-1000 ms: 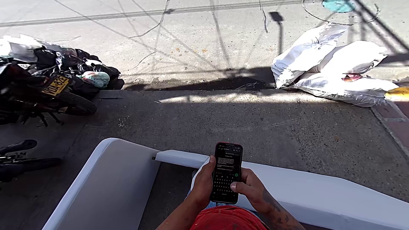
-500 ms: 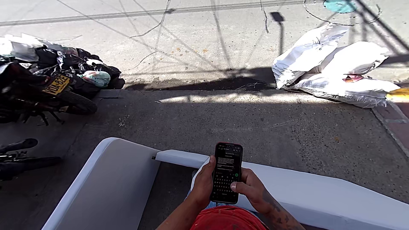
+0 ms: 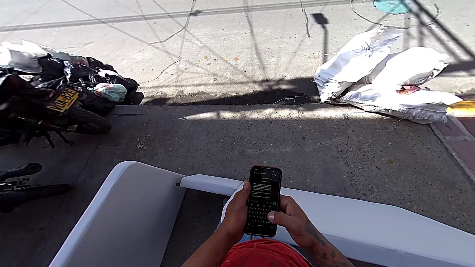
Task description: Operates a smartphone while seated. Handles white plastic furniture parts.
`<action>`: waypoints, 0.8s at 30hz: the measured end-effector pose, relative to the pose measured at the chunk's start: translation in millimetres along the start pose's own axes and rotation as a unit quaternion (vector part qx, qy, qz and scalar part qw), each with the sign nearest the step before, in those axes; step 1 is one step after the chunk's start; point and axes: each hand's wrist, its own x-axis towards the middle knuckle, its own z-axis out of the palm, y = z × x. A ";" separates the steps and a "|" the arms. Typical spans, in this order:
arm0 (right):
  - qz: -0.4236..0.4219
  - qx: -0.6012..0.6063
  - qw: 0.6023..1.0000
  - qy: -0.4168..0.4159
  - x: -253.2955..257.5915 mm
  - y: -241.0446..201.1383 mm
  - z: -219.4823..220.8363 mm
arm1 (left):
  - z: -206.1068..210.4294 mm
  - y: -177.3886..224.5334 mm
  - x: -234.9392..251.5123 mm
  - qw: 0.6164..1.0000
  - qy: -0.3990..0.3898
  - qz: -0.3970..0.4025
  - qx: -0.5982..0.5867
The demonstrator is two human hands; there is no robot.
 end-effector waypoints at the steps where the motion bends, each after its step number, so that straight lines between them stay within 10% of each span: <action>1: 0.001 0.001 1.000 0.001 -0.2 0.0 0.1 | -0.2 0.0 0.1 1.000 -0.002 0.000 -0.001; 24: 0.007 -0.004 1.000 0.005 -3.2 -1.8 0.5 | 1.7 -0.5 -0.4 1.000 -0.004 0.001 0.008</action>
